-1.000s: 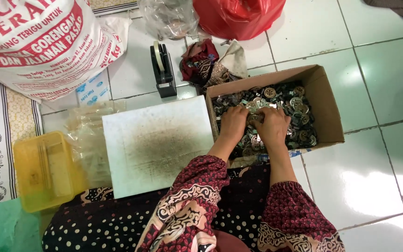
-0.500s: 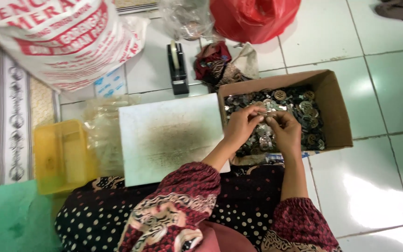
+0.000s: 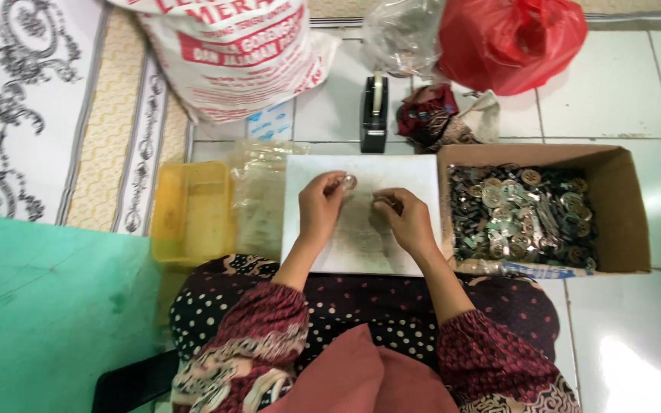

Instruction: The person sits on the floor and sorts metal pendants from a cardboard box onto a white board. They then place the pendants into small plastic bags, seal them with tape, and set the bags aside in a yellow container. The person repeats this process for several batches of pendants.

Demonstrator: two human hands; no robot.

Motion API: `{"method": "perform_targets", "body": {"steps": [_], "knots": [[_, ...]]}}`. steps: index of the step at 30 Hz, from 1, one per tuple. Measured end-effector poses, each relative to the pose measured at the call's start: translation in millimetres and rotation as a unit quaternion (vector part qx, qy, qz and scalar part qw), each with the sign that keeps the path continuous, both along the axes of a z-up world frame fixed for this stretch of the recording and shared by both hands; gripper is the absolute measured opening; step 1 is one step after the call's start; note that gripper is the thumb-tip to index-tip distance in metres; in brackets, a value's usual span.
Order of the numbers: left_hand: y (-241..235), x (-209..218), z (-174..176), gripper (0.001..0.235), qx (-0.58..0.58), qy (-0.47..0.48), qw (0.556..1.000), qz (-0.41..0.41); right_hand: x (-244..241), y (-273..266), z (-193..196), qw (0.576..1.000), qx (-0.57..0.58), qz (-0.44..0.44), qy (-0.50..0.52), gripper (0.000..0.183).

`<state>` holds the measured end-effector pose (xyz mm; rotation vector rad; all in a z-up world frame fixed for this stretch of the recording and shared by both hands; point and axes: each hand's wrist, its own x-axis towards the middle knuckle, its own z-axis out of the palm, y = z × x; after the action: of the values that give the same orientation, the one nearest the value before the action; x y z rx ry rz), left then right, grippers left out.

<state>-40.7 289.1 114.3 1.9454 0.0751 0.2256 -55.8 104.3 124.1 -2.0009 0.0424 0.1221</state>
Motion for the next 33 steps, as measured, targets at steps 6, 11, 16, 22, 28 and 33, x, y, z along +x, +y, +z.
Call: {"method": "perform_targets", "body": {"steps": [6,11,16,22,28,33], "knots": [[22,27,-50,0.029,0.265,-0.021,0.963,0.03,7,44,-15,0.999,-0.03,0.024,-0.034,0.018],[26,11,-57,0.024,0.25,-0.043,0.967,0.023,21,49,-28,0.995,-0.068,0.024,-0.072,0.019],[27,-9,-53,0.028,0.273,-0.047,0.961,0.014,38,57,-49,0.989,-0.109,0.028,-0.095,0.018],[21,-20,-46,0.036,0.313,-0.03,0.949,0.016,45,61,-58,0.964,-0.196,0.046,-0.175,0.022],[16,-23,-46,0.039,0.319,-0.016,0.947,0.028,51,53,-81,0.962,-0.178,0.04,-0.201,0.035],[15,-22,-50,0.038,0.318,-0.018,0.947,0.033,53,53,-85,0.959,-0.178,0.037,-0.216,0.038]]}}
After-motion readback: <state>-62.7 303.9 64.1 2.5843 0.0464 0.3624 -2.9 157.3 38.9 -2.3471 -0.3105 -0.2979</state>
